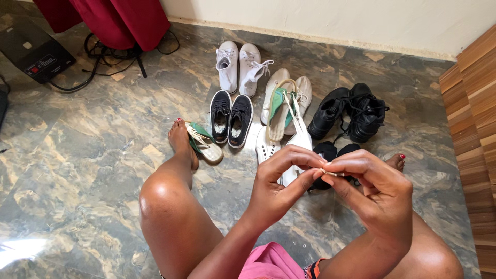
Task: The person sits on the floor and laces a pair of white sneakers with green accents. They thread the laces through the eyelets, pull them tight, and tie a knot. The person repeats the lacing process multiple times on the same shoe.
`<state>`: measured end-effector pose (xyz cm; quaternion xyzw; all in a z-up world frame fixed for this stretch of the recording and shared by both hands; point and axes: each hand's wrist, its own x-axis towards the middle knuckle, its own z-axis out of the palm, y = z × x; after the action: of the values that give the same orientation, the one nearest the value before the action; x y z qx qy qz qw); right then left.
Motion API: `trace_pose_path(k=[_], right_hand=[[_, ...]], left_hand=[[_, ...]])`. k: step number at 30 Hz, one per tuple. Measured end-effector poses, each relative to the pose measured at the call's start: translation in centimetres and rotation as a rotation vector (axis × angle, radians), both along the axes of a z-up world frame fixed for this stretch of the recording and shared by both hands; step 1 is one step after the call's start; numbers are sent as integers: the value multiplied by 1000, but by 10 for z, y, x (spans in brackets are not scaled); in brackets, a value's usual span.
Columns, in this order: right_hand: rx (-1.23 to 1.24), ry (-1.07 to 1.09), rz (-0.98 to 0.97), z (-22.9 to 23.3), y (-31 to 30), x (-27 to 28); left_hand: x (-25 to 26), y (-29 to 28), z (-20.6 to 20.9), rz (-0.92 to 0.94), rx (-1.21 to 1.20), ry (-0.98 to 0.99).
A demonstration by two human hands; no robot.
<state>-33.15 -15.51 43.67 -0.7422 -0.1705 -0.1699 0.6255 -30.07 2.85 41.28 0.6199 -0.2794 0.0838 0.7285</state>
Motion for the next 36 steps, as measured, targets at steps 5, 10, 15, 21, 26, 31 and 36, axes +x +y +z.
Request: trace_pose_path(k=[5, 10, 15, 21, 26, 31, 36], right_hand=[[66, 29, -26, -1, 2, 2], [-7, -78, -67, 4, 10, 1], [-34, -45, -136, 7, 16, 2], [104, -48, -109, 3, 23, 1], [50, -122, -123, 1, 22, 1], [82, -83, -120, -1, 20, 1], [62, -83, -123, -2, 18, 0]], left_hand=[[-4, -9, -3, 38, -91, 29], [-6, -10, -3, 119, -127, -31], [-8, -5, 2, 188, -32, -107], [-15, -4, 8, 243, -5, -114], [-15, -5, 10, 264, 29, -101], [-16, -5, 13, 249, 68, -116], [-16, -1, 15, 228, 65, -120]])
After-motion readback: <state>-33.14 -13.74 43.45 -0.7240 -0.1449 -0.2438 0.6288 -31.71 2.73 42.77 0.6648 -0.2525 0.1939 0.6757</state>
